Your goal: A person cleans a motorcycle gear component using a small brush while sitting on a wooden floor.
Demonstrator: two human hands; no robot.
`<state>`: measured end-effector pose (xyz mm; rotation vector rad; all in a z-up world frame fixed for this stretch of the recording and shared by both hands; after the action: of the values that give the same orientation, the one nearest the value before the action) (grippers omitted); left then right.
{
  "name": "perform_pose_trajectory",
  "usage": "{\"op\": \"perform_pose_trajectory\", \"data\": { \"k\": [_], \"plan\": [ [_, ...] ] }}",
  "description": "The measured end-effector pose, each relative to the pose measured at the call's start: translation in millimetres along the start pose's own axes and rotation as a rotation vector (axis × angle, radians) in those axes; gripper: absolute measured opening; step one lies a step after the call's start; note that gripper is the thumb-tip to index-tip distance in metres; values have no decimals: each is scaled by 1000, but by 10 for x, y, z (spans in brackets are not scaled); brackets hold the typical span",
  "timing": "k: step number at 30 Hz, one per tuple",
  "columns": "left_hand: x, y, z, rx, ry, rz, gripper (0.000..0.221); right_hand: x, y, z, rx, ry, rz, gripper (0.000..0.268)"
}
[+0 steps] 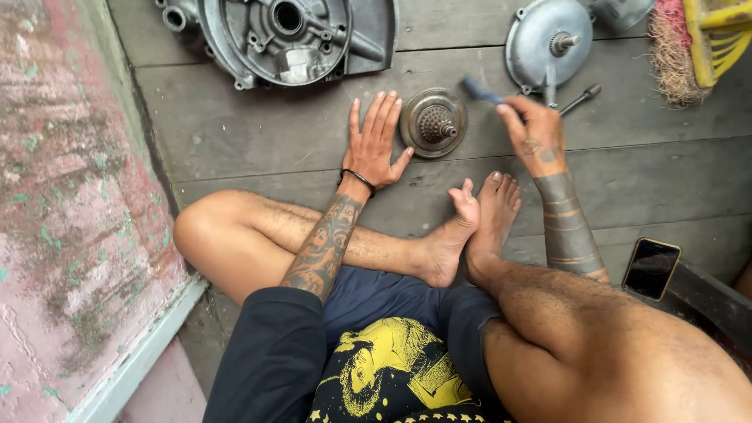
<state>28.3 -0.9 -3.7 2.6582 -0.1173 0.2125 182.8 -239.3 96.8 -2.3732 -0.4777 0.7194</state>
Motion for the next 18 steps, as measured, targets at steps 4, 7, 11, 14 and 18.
{"op": "perform_pose_trajectory", "data": {
  "k": [4,7,11,14,18],
  "plan": [
    [-8,-43,102,13,5,-10,87,-19,54,-17,-51,46,2,21],
    [-9,-39,77,23,9,-29,99,39,83,86,-11,-43,-6,22],
    [17,-8,27,45,-36,-36,106,42,-74,-189,-110,75,-31,23],
    [13,-1,17,60,-14,-27,99,31,190,117,79,-105,-27,21],
    [2,6,52,63,30,-21,76,68,291,-1,38,-18,-58,22]
  ]
}}
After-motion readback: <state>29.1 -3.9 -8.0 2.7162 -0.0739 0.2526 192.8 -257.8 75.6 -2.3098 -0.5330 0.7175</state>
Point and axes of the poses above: each hand's wrist, its own x-axis towards the middle knuckle, its own z-axis out of the palm, y = z × x, the point moved 3 cm from there along x, towards the middle knuckle, and after that the axes turned 8 degrees about z, right-handed, at the moved point
